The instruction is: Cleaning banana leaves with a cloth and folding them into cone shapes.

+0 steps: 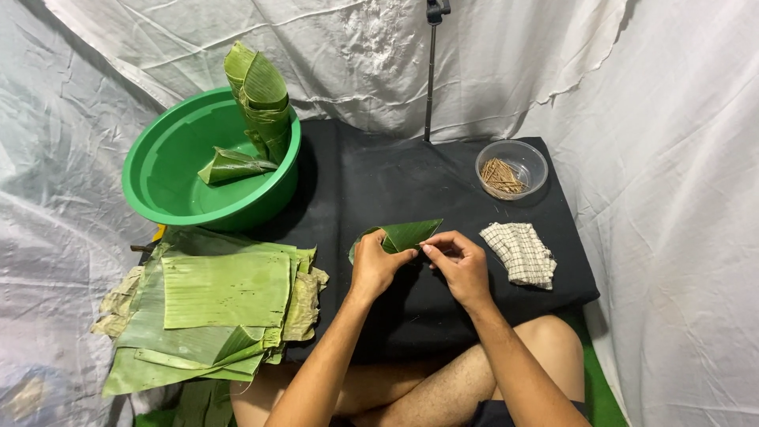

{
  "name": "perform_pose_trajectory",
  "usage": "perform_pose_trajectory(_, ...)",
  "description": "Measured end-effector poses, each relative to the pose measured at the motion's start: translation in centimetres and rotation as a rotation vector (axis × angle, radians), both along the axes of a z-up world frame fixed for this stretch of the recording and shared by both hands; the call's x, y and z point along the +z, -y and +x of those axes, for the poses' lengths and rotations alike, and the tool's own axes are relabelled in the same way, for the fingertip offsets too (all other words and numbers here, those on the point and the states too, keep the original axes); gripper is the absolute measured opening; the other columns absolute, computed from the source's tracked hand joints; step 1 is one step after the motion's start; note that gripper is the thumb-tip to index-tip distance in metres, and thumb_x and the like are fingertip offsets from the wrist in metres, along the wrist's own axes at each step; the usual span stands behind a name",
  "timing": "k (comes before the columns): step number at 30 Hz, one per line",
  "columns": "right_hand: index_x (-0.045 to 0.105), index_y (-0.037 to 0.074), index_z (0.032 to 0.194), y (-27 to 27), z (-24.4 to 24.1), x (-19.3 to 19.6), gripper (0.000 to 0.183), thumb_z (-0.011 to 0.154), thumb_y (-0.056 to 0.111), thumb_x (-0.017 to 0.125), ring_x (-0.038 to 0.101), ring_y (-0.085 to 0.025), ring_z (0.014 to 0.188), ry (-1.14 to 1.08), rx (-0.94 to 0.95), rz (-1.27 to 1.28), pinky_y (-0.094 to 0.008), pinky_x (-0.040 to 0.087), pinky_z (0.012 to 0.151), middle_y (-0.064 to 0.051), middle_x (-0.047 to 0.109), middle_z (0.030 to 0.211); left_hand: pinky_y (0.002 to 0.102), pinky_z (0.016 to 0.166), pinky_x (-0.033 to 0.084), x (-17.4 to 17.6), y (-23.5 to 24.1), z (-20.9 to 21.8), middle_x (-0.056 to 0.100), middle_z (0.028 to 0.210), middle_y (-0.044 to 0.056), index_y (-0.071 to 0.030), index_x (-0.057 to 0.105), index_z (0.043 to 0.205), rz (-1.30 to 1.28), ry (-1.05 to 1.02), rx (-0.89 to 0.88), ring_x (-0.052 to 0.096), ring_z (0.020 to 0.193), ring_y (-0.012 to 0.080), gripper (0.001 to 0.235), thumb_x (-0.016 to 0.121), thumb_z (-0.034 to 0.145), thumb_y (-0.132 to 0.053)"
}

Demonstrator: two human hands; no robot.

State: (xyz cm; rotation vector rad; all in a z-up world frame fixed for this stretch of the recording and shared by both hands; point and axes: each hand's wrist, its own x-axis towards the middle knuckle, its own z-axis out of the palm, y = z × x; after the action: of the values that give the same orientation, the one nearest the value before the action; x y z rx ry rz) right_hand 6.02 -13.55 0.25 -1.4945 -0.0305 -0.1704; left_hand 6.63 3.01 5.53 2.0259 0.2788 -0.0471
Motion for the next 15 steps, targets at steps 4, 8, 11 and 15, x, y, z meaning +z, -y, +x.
perform_pose_trajectory(4,0.079,0.005,0.094,0.0,0.0,-1.0,0.011,0.083,0.004,0.082,0.068,-0.014,0.068,-0.019,-0.005,-0.039,-0.024,0.063,0.057,-0.011,0.074,0.079,0.037,0.061,0.055,0.2,0.0,0.1,0.075,0.074,0.016,-0.002,0.077,0.089,-0.004,0.004,0.001,0.075,0.076,0.0288,0.033,0.090,0.064,-0.018)
perform_pose_trajectory(8,0.081,0.009,0.090,-0.2,-0.3,-0.6,0.010,0.082,0.005,0.083,0.069,-0.013,0.066,-0.026,-0.055,-0.143,-0.024,0.062,0.056,-0.009,0.075,0.076,0.038,0.061,0.055,0.5,0.1,0.1,0.075,0.074,0.015,-0.003,0.077,0.089,0.017,-0.002,0.017,0.076,0.078,0.0295,0.032,0.089,0.064,-0.020)
perform_pose_trajectory(11,0.081,0.010,0.088,-0.4,-0.6,0.2,0.008,0.081,0.006,0.083,0.067,-0.012,0.064,-0.028,-0.069,-0.182,-0.023,0.061,0.055,-0.009,0.074,0.074,0.038,0.062,0.055,0.8,0.0,0.0,0.076,0.075,0.015,-0.003,0.077,0.090,0.023,-0.007,0.021,0.076,0.079,0.0299,0.033,0.089,0.065,-0.020)
perform_pose_trajectory(15,0.080,0.008,0.088,-0.3,-0.6,-0.1,0.007,0.082,0.005,0.082,0.065,-0.013,0.061,-0.034,-0.082,-0.160,-0.024,0.060,0.054,-0.010,0.073,0.072,0.039,0.062,0.055,0.6,-0.1,0.1,0.076,0.075,0.016,-0.003,0.077,0.090,0.021,0.006,0.023,0.076,0.079,0.0310,0.032,0.089,0.065,-0.020)
